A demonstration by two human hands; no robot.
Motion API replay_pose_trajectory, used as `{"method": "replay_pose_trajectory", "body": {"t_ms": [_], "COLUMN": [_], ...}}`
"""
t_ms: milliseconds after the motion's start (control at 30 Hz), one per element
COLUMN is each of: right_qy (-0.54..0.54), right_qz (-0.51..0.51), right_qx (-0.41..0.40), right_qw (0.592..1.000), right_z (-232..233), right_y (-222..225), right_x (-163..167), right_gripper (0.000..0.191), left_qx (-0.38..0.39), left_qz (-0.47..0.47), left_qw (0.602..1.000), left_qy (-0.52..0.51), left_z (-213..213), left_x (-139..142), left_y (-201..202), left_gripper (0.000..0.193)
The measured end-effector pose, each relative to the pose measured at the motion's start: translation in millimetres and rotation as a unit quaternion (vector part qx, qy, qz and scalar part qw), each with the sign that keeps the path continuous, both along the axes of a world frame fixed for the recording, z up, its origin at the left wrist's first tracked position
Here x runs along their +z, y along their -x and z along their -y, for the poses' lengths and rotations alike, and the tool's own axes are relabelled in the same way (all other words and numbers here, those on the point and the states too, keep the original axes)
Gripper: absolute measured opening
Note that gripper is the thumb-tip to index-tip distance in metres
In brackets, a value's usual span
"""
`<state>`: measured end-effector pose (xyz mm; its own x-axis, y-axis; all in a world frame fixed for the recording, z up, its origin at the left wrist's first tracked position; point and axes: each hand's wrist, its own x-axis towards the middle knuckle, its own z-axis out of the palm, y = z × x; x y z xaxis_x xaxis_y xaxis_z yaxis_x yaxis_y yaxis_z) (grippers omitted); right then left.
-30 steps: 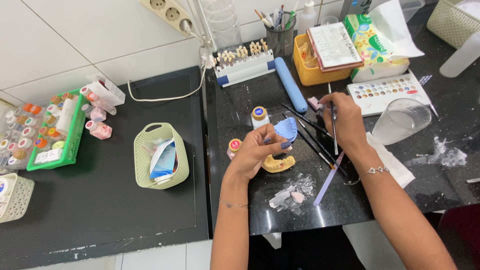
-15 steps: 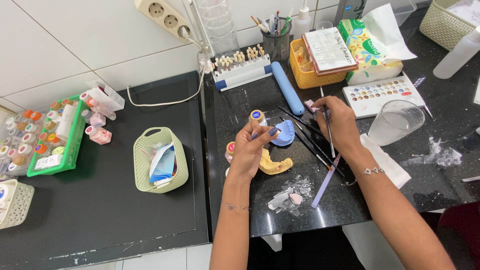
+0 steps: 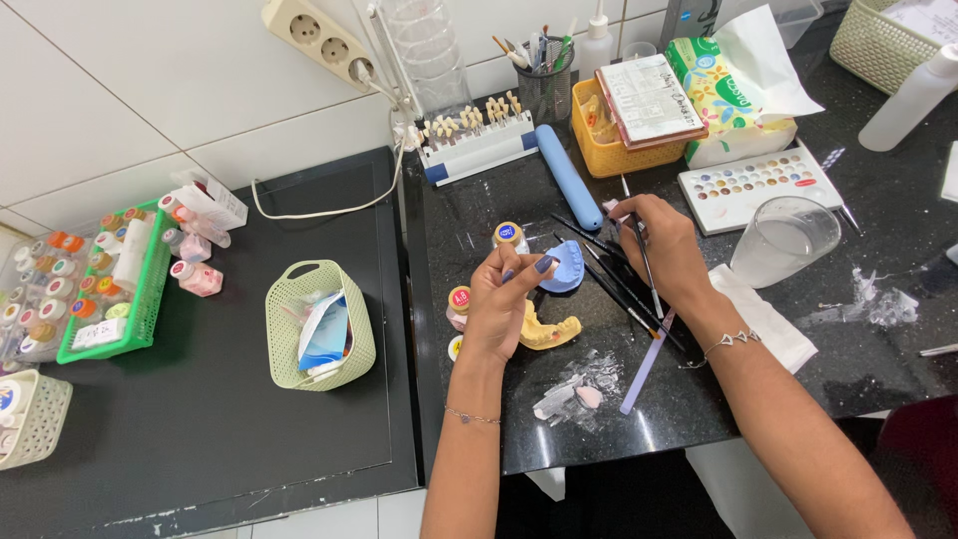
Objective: The person holds a small denture tooth or crown in one hand and uses a fine brush to apply pink ceramic or acrylic material to it, dipping the brush into liquid and powder jars. They work over a bench with a dental impression, a plaster model of a dental arch, shade guides, and assorted brushes, occasionally wiping the brush on a tissue.
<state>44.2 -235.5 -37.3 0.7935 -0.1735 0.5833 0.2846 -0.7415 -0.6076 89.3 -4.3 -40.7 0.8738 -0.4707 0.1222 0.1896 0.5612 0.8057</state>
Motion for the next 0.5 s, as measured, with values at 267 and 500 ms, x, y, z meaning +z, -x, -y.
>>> {"method": "replay_pose_trajectory", "body": {"t_ms": [267, 500], "right_qy": [-0.004, 0.013], "right_qz": [-0.006, -0.011], "right_qx": [-0.004, -0.010], "right_qw": [1.000, 1.000], "right_z": [-2.6, -4.1], "right_y": [0.6, -1.1], "right_x": [2.4, 0.2], "right_gripper": [0.020, 0.019], "left_qx": [0.008, 0.007], "left_qz": [0.011, 0.002], "left_qw": [1.000, 1.000], "left_qy": [-0.015, -0.012], "left_z": [-0.7, 0.7], "left_x": [-0.1, 0.3], "left_y": [0.2, -1.9], "left_gripper": [0.039, 0.038]}}
